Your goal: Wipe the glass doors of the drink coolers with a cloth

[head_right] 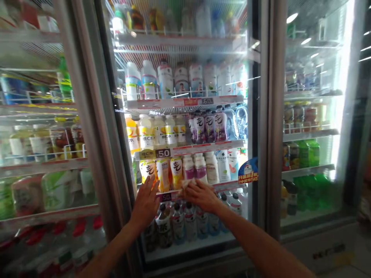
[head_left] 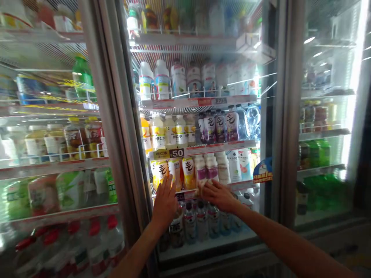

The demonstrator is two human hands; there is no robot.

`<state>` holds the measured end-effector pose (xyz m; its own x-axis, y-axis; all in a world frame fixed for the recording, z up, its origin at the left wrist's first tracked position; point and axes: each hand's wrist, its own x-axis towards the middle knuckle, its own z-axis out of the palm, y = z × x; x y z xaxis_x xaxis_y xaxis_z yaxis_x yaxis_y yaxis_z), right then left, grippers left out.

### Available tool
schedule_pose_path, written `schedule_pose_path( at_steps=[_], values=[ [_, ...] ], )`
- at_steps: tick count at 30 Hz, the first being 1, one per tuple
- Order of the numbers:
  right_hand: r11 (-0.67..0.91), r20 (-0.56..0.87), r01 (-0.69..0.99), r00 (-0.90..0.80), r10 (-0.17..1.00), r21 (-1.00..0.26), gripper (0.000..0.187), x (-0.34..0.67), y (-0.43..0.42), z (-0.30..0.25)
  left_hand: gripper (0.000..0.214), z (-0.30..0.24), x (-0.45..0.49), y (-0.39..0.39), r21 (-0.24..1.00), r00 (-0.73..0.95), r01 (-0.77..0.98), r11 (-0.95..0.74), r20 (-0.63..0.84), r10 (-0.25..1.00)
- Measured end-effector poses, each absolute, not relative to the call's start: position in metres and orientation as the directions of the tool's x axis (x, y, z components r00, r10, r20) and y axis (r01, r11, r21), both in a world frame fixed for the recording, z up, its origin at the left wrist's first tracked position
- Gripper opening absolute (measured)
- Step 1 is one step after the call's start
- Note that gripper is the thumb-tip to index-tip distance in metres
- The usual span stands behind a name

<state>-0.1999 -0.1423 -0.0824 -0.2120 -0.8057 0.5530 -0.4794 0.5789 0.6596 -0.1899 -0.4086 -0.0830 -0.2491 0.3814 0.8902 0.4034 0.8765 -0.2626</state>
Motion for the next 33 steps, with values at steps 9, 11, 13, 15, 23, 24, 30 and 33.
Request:
schedule_pose_path(
  at_steps=[9,11,13,15,23,24,30,33],
  values=[
    [0.962,0.956,-0.164,-0.158,-0.245,0.219,0.057,-0.199,-0.107,-0.063,0.051,-0.075,-0.191,-0.352,-0.275,-0.263,0.434,0.858,0.872,0.412],
    [0.872,0.847,-0.241,-0.235,-0.478,0.425,0.062,-0.189,-0.106,-0.111,0.050,-0.079,-0.189,-0.350,-0.285,-0.285,0.430,0.857,0.858,0.428],
    [0.822,0.778,-0.279,-0.275,-0.564,0.497,0.065,-0.186,-0.098,-0.129,0.050,-0.082,-0.188,-0.351,-0.293,-0.297,0.433,0.853,0.847,0.441],
    [0.882,0.845,-0.232,-0.269,-0.463,0.410,0.063,-0.193,-0.083,-0.107,0.052,-0.083,-0.188,-0.350,-0.283,-0.303,0.426,0.859,0.850,0.431],
    [0.989,0.990,-0.125,-0.129,0.056,-0.073,0.059,-0.211,-0.041,-0.074,0.052,-0.100,-0.183,-0.338,-0.263,-0.329,0.412,0.872,0.850,0.412],
    [0.990,0.988,-0.128,-0.149,0.040,-0.059,0.061,-0.206,-0.040,-0.098,0.053,-0.104,-0.183,-0.338,-0.267,-0.334,0.418,0.868,0.844,0.420],
    [0.996,0.980,-0.080,-0.198,0.012,-0.028,0.060,-0.203,-0.005,-0.119,0.053,-0.117,-0.184,-0.338,-0.235,-0.345,0.463,0.855,0.841,0.418],
    [0.993,0.978,-0.050,-0.186,0.098,-0.109,0.054,-0.213,0.018,-0.075,0.052,-0.119,-0.184,-0.334,-0.222,-0.340,0.458,0.861,0.851,0.400]
  ],
)
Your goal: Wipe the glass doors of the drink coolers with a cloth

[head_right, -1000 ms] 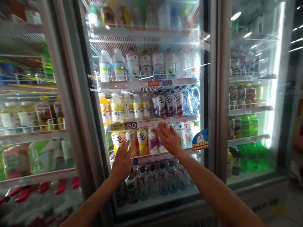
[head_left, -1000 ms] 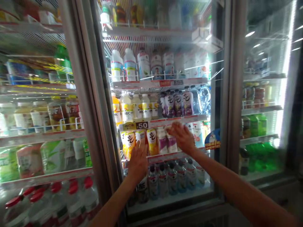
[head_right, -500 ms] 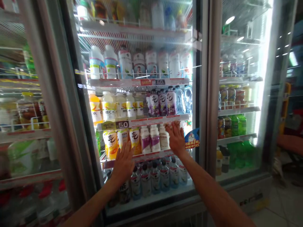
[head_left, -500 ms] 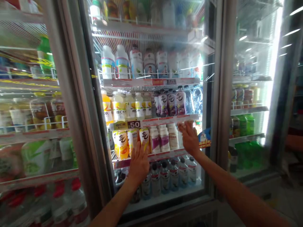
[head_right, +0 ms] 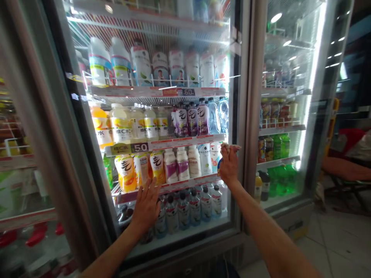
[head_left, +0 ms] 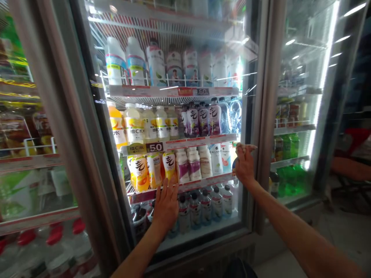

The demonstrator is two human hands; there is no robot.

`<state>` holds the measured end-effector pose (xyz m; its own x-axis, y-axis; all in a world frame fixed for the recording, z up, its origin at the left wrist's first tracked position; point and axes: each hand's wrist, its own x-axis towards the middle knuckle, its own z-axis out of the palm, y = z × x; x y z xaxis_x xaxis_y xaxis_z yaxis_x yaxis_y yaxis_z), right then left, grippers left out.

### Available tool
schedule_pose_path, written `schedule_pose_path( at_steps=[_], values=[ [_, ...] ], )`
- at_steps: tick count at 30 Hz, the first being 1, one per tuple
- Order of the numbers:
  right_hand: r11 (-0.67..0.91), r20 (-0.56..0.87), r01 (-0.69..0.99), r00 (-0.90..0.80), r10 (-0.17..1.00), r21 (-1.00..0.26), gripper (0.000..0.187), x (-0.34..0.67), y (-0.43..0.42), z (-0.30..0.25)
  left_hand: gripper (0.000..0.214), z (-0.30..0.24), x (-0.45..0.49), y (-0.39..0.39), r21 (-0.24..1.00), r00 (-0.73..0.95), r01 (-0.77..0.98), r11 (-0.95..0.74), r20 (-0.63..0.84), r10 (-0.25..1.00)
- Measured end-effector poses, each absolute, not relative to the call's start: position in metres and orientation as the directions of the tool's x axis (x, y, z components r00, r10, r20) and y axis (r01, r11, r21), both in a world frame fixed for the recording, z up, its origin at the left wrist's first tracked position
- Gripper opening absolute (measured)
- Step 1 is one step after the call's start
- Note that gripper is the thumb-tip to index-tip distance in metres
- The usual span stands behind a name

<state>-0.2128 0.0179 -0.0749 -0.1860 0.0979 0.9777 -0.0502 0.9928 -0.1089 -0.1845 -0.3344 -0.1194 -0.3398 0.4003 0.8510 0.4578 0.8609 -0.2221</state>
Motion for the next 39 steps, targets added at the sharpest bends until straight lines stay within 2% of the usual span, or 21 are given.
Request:
schedule_pose_path(
  at_steps=[2,7,9,15,17,20,22,24,27,28,29,30,32,34,36,39],
  values=[
    [0.992,0.975,-0.048,-0.194,0.110,-0.121,0.056,-0.211,0.017,-0.081,0.052,-0.123,-0.183,-0.331,-0.217,-0.337,0.454,0.864,0.856,0.393],
    [0.998,0.951,-0.050,-0.310,0.026,-0.043,0.068,-0.182,-0.028,-0.181,0.052,-0.137,-0.180,-0.326,-0.206,-0.346,0.486,0.849,0.847,0.404],
    [0.998,0.944,-0.058,-0.330,0.010,-0.030,0.071,-0.180,-0.040,-0.192,0.053,-0.141,-0.180,-0.325,-0.202,-0.352,0.496,0.844,0.842,0.409],
    [0.989,0.976,-0.075,-0.187,0.115,-0.131,0.067,-0.201,-0.065,-0.122,0.054,-0.142,-0.175,-0.334,-0.207,-0.393,0.481,0.852,0.818,0.420],
    [0.993,0.976,-0.107,-0.219,0.023,-0.047,0.066,-0.197,-0.087,-0.122,0.055,-0.143,-0.172,-0.342,-0.223,-0.398,0.473,0.852,0.809,0.432],
    [0.959,0.918,-0.209,-0.305,-0.252,0.194,0.062,-0.188,-0.121,-0.131,0.054,-0.141,-0.172,-0.358,-0.227,-0.390,0.451,0.863,0.820,0.419],
    [0.924,0.886,-0.258,-0.302,-0.353,0.281,0.058,-0.189,-0.135,-0.115,0.053,-0.135,-0.174,-0.370,-0.212,-0.378,0.430,0.878,0.841,0.388],
    [0.934,0.917,-0.256,-0.246,-0.313,0.250,0.056,-0.197,-0.143,-0.075,0.054,-0.126,-0.176,-0.382,-0.198,-0.364,0.409,0.891,0.860,0.358],
    [0.964,0.973,-0.240,-0.167,-0.157,0.114,0.054,-0.208,-0.161,-0.014,0.057,-0.112,-0.178,-0.395,-0.170,-0.346,0.384,0.908,0.885,0.312],
    [0.962,0.972,-0.251,-0.173,-0.157,0.111,0.055,-0.210,-0.170,-0.005,0.057,-0.108,-0.178,-0.399,-0.156,-0.343,0.379,0.912,0.892,0.295],
    [0.947,0.956,-0.280,-0.196,-0.217,0.158,0.056,-0.210,-0.180,-0.003,0.058,-0.105,-0.177,-0.403,-0.144,-0.341,0.375,0.916,0.897,0.280],
    [0.908,0.914,-0.330,-0.222,-0.339,0.257,0.057,-0.208,-0.191,-0.006,0.059,-0.102,-0.176,-0.407,-0.135,-0.342,0.373,0.918,0.900,0.271],
    [0.731,0.725,-0.468,-0.238,-0.646,0.497,0.057,-0.203,-0.212,-0.022,0.061,-0.097,-0.175,-0.417,-0.127,-0.343,0.368,0.921,0.902,0.261],
    [0.539,0.527,-0.557,-0.201,-0.826,0.632,0.054,-0.201,-0.229,-0.025,0.061,-0.092,-0.174,-0.429,-0.127,-0.335,0.359,0.925,0.907,0.255],
    [0.533,0.523,-0.545,-0.190,-0.831,0.647,0.051,-0.204,-0.244,-0.001,0.058,-0.085,-0.174,-0.442,-0.134,-0.307,0.350,0.927,0.919,0.249],
    [0.722,0.730,-0.455,-0.200,-0.654,0.521,0.054,-0.210,-0.272,0.061,0.054,-0.076,-0.172,-0.457,-0.141,-0.266,0.348,0.927,0.933,0.242]
  ],
)
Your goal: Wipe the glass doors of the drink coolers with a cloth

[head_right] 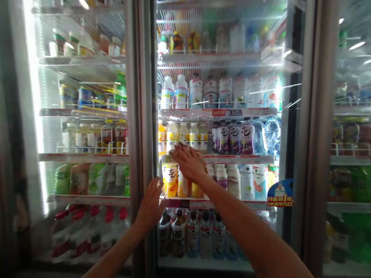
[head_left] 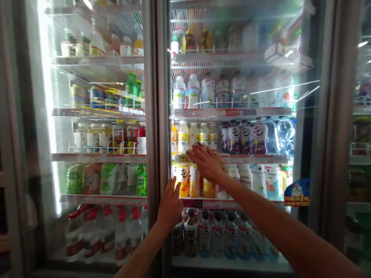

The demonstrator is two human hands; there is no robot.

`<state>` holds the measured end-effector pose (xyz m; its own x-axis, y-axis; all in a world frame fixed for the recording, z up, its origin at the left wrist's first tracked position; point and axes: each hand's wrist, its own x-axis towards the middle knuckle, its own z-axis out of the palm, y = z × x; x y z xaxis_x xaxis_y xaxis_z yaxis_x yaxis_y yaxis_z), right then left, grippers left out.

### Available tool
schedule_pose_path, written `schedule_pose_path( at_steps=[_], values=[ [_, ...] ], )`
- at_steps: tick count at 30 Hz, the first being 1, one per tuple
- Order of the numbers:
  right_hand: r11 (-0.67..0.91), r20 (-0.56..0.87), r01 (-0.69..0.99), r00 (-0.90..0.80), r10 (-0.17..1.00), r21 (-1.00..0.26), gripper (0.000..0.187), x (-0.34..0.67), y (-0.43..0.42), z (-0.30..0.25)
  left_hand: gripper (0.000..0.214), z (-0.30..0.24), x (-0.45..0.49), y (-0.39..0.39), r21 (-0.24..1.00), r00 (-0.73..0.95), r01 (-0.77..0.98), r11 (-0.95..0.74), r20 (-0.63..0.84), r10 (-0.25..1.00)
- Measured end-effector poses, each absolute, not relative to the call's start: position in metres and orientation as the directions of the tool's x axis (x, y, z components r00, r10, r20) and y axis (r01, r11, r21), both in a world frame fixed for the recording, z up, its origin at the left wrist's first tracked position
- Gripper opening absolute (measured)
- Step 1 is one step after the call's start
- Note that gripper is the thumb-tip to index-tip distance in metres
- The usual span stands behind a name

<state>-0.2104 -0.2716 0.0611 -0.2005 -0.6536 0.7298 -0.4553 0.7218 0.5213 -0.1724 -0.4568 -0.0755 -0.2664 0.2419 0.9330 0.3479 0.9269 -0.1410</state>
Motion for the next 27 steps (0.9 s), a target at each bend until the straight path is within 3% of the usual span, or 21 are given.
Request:
schedule_pose_path(
  at_steps=[3,5,8,10,12,14,16,18,21,23,25,27],
  values=[
    [0.788,0.809,-0.440,-0.197,-0.554,0.432,0.056,-0.211,-0.300,0.081,0.055,-0.069,-0.167,-0.464,-0.152,-0.240,0.355,0.922,0.939,0.247],
    [0.694,0.726,-0.496,-0.168,-0.666,0.522,0.052,-0.207,-0.312,0.055,0.056,-0.065,-0.162,-0.468,-0.144,-0.232,0.347,0.927,0.944,0.234],
    [0.376,0.432,-0.604,-0.057,-0.900,0.703,0.042,-0.203,-0.316,0.010,0.058,-0.058,-0.158,-0.476,-0.120,-0.227,0.329,0.937,0.953,0.201],
    [0.323,0.376,-0.605,-0.041,-0.926,0.728,0.042,-0.205,-0.315,0.012,0.058,-0.051,-0.157,-0.480,-0.128,-0.223,0.322,0.938,0.953,0.206],
    [0.507,0.547,-0.543,-0.101,-0.831,0.670,0.048,-0.209,-0.316,0.043,0.056,-0.046,-0.158,-0.481,-0.141,-0.220,0.314,0.939,0.951,0.216],
    [0.715,0.752,-0.464,-0.143,-0.643,0.523,0.053,-0.212,-0.319,0.078,0.055,-0.043,-0.158,-0.480,-0.142,-0.220,0.305,0.942,0.952,0.215],
    [0.786,0.824,-0.435,-0.151,-0.546,0.440,0.054,-0.213,-0.321,0.092,0.054,-0.042,-0.158,-0.477,-0.131,-0.226,0.299,0.945,0.953,0.204],
    [0.714,0.751,-0.468,-0.147,-0.643,0.520,0.054,-0.211,-0.320,0.076,0.055,-0.043,-0.156,-0.477,-0.118,-0.233,0.304,0.945,0.953,0.194],
    [0.408,0.446,-0.558,-0.076,-0.892,0.723,0.050,-0.207,-0.312,0.031,0.057,-0.042,-0.154,-0.479,-0.104,-0.253,0.321,0.941,0.948,0.192],
    [0.286,0.328,-0.573,-0.031,-0.944,0.768,0.048,-0.208,-0.308,0.026,0.059,-0.039,-0.154,-0.481,-0.102,-0.263,0.325,0.940,0.945,0.193],
    [0.394,0.436,-0.540,-0.053,-0.898,0.744,0.049,-0.211,-0.310,0.053,0.060,-0.032,-0.155,-0.481,-0.109,-0.257,0.316,0.942,0.946,0.196],
    [0.618,0.661,-0.482,-0.101,-0.744,0.622,0.049,-0.214,-0.316,0.096,0.059,-0.024,-0.156,-0.479,-0.121,-0.245,0.303,0.945,0.949,0.200]
  ],
)
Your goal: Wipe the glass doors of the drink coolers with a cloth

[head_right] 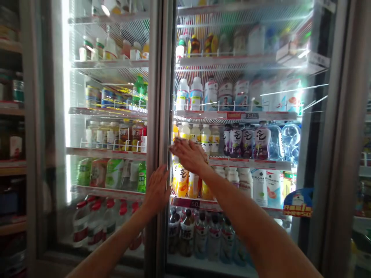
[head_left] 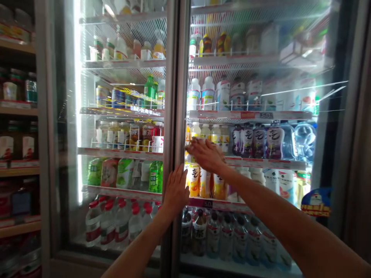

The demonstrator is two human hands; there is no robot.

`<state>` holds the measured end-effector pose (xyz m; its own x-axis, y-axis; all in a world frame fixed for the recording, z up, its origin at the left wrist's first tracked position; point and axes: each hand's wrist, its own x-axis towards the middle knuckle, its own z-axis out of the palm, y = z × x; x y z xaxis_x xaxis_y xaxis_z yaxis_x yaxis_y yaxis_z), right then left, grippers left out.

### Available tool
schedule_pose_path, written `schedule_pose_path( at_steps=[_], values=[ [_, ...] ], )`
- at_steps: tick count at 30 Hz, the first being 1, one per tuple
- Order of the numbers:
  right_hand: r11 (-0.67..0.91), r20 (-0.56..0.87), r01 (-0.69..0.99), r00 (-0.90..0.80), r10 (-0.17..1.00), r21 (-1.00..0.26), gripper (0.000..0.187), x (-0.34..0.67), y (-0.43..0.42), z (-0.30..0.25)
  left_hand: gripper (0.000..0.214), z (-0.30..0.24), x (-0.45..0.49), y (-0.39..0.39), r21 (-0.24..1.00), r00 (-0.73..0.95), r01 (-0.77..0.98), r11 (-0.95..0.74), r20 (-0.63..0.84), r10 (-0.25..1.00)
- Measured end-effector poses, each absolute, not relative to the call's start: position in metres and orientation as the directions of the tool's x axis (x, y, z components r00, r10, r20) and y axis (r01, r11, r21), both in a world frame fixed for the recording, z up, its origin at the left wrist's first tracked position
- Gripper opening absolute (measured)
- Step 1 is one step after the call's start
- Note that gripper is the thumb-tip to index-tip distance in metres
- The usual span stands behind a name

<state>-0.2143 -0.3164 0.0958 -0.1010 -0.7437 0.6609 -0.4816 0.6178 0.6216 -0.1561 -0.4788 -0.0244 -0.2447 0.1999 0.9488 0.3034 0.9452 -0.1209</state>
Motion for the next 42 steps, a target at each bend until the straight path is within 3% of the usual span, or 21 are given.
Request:
schedule_pose_path(
  at_steps=[2,3,5,9,11,13,15,17,18,23,25,27,31,33,35,37,39,40,42],
  values=[
    [0.757,0.801,-0.442,-0.131,-0.584,0.480,0.048,-0.215,-0.323,0.127,0.057,-0.016,-0.157,-0.476,-0.134,-0.239,0.297,0.946,0.948,0.210],
    [0.774,0.818,-0.440,-0.139,-0.559,0.454,0.049,-0.214,-0.325,0.132,0.057,-0.013,-0.156,-0.474,-0.140,-0.241,0.296,0.945,0.946,0.216],
    [0.724,0.761,-0.467,-0.151,-0.631,0.507,0.051,-0.212,-0.325,0.116,0.056,-0.007,-0.156,-0.473,-0.149,-0.254,0.296,0.944,0.940,0.228],
    [0.429,0.428,-0.590,-0.153,-0.891,0.684,0.055,-0.207,-0.308,0.047,0.053,-0.004,-0.157,-0.475,-0.156,-0.268,0.288,0.945,0.934,0.236],
    [0.364,0.354,-0.608,-0.142,-0.924,0.706,0.058,-0.209,-0.296,0.038,0.052,-0.005,-0.159,-0.477,-0.173,-0.254,0.283,0.943,0.935,0.248],
    [0.489,0.484,-0.546,-0.167,-0.859,0.680,0.059,-0.212,-0.286,0.055,0.053,-0.006,-0.162,-0.478,-0.187,-0.242,0.279,0.942,0.935,0.258],
    [0.701,0.701,-0.439,-0.195,-0.685,0.563,0.058,-0.214,-0.278,0.080,0.055,-0.006,-0.166,-0.476,-0.192,-0.232,0.290,0.937,0.936,0.264],
    [0.819,0.821,-0.367,-0.203,-0.534,0.442,0.056,-0.215,-0.274,0.093,0.056,-0.006,-0.168,-0.469,-0.194,-0.213,0.328,0.925,0.938,0.272],
    [0.826,0.826,-0.361,-0.206,-0.524,0.434,0.056,-0.215,-0.274,0.092,0.057,-0.005,-0.169,-0.464,-0.197,-0.198,0.358,0.912,0.939,0.281],
    [0.664,0.663,-0.432,-0.181,-0.727,0.610,0.054,-0.219,-0.277,0.051,0.058,0.006,-0.171,-0.431,-0.230,-0.076,0.572,0.787,0.941,0.330],
    [0.631,0.641,-0.428,-0.143,-0.754,0.647,0.052,-0.224,-0.272,0.057,0.058,0.016,-0.175,-0.425,-0.248,-0.018,0.600,0.760,0.946,0.323],
    [0.701,0.718,-0.376,-0.121,-0.685,0.606,0.050,-0.230,-0.258,0.087,0.056,0.031,-0.182,-0.428,-0.242,0.023,0.554,0.797,0.961,0.276],
    [0.951,0.971,-0.218,-0.053,-0.235,0.218,0.047,-0.233,-0.220,0.164,0.053,0.074,-0.200,-0.445,-0.182,0.046,0.422,0.888,0.983,0.180],
    [0.975,0.992,-0.189,-0.016,-0.122,0.117,0.046,-0.233,-0.215,0.182,0.053,0.097,-0.209,-0.450,-0.171,0.025,0.394,0.903,0.984,0.176],
    [0.951,0.969,-0.197,-0.011,-0.246,0.239,0.048,-0.232,-0.224,0.181,0.052,0.118,-0.217,-0.449,-0.143,0.007,0.371,0.917,0.988,0.151],
    [0.827,0.848,-0.237,-0.028,-0.530,0.509,0.052,-0.232,-0.244,0.173,0.051,0.134,-0.225,-0.447,-0.110,0.018,0.368,0.923,0.994,0.111],
    [0.683,0.701,-0.267,-0.036,-0.712,0.680,0.054,-0.232,-0.261,0.175,0.051,0.147,-0.232,-0.446,-0.100,0.044,0.386,0.917,0.995,0.090],
    [0.665,0.681,-0.264,-0.039,-0.731,0.699,0.055,-0.232,-0.264,0.184,0.051,0.151,-0.235,-0.446,-0.103,0.057,0.399,0.911,0.995,0.088],
    [0.758,0.770,-0.228,-0.051,-0.635,0.610,0.054,-0.231,-0.260,0.218,0.054,0.157,-0.237,-0.448,-0.099,0.073,0.423,0.901,0.994,0.076]
  ],
)
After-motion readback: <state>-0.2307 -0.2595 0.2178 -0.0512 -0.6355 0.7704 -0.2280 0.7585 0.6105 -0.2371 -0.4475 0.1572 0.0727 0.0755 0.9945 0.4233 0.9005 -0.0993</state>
